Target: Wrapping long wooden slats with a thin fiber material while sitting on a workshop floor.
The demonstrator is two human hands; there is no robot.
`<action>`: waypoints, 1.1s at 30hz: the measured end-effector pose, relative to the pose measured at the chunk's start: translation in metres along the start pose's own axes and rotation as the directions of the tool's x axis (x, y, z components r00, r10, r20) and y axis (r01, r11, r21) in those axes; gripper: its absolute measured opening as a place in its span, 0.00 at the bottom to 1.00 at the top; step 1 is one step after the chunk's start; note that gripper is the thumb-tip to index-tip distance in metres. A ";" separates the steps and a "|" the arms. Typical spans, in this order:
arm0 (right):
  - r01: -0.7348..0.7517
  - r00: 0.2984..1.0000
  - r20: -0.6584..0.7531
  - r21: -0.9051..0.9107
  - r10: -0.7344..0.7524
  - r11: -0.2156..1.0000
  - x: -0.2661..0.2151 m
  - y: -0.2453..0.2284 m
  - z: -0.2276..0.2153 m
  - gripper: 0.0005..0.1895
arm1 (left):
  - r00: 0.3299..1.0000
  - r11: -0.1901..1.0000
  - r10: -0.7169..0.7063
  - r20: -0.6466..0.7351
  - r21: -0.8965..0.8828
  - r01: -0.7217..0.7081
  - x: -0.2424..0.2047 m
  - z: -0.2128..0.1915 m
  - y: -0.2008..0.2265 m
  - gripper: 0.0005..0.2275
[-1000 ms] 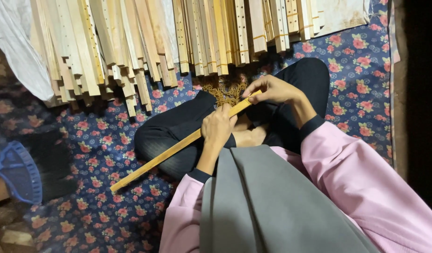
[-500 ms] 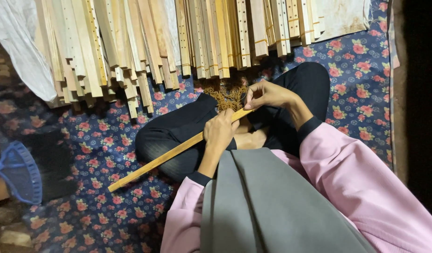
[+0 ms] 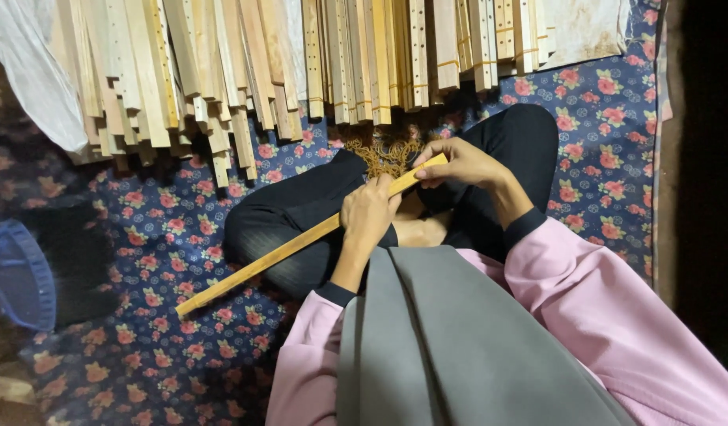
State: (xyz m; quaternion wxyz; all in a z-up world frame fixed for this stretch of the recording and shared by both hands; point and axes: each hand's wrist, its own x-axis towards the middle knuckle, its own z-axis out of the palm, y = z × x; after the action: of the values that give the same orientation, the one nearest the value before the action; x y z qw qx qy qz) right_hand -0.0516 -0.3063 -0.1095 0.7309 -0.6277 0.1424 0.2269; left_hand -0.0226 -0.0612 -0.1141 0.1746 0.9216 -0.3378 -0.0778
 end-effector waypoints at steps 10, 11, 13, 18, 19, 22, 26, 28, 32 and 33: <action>-0.063 0.997 0.064 0.166 0.053 0.984 0.013 0.013 -0.003 0.17 | 0.999 1.000 -0.012 -0.038 -0.006 0.012 -0.004 0.000 0.002 0.11; -0.049 0.998 0.041 0.138 0.044 0.989 0.014 0.013 -0.005 0.17 | 0.999 1.000 -0.005 -0.040 0.013 0.006 -0.004 0.002 0.001 0.12; -0.035 0.999 0.018 0.109 0.034 0.993 0.009 0.006 -0.005 0.17 | 0.999 1.000 0.004 -0.043 0.031 -0.002 -0.004 0.008 0.001 0.12; 0.049 0.987 0.163 -0.227 -0.012 0.973 -0.005 -0.018 -0.007 0.13 | 0.999 1.000 0.018 -0.035 0.026 -0.017 -0.008 0.011 0.001 0.14; 0.053 0.986 0.166 -0.229 -0.015 0.972 -0.004 -0.014 -0.008 0.13 | 0.999 0.999 0.017 -0.039 0.028 -0.016 -0.011 0.009 0.003 0.14; 0.047 0.991 0.132 -0.168 -0.025 0.985 0.001 0.000 -0.014 0.14 | 0.997 0.998 0.041 -0.061 0.041 -0.038 -0.013 0.006 0.006 0.15; 0.035 0.998 0.047 -0.088 -0.031 0.995 0.005 0.015 -0.022 0.13 | 0.996 0.996 0.060 -0.059 0.072 -0.056 -0.014 0.010 0.007 0.14; 0.028 0.999 0.045 -0.085 -0.024 0.996 0.003 0.014 -0.019 0.11 | 0.995 0.993 0.081 -0.057 0.091 -0.076 -0.014 0.014 0.006 0.13; -0.028 0.997 0.069 -0.165 0.040 0.986 -0.003 0.011 -0.012 0.12 | 0.994 0.992 0.095 -0.052 0.086 -0.090 -0.018 0.019 0.007 0.14; -0.034 0.997 0.067 -0.191 0.048 0.981 -0.002 0.009 -0.011 0.11 | 0.995 0.993 0.089 -0.052 0.078 -0.085 -0.017 0.018 0.005 0.13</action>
State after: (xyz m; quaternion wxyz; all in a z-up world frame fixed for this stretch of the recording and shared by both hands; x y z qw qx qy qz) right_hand -0.0569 -0.3167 -0.1183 0.6676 -0.6829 0.1067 0.2767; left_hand -0.0433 -0.0593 -0.1288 0.1519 0.9138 -0.3754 -0.0316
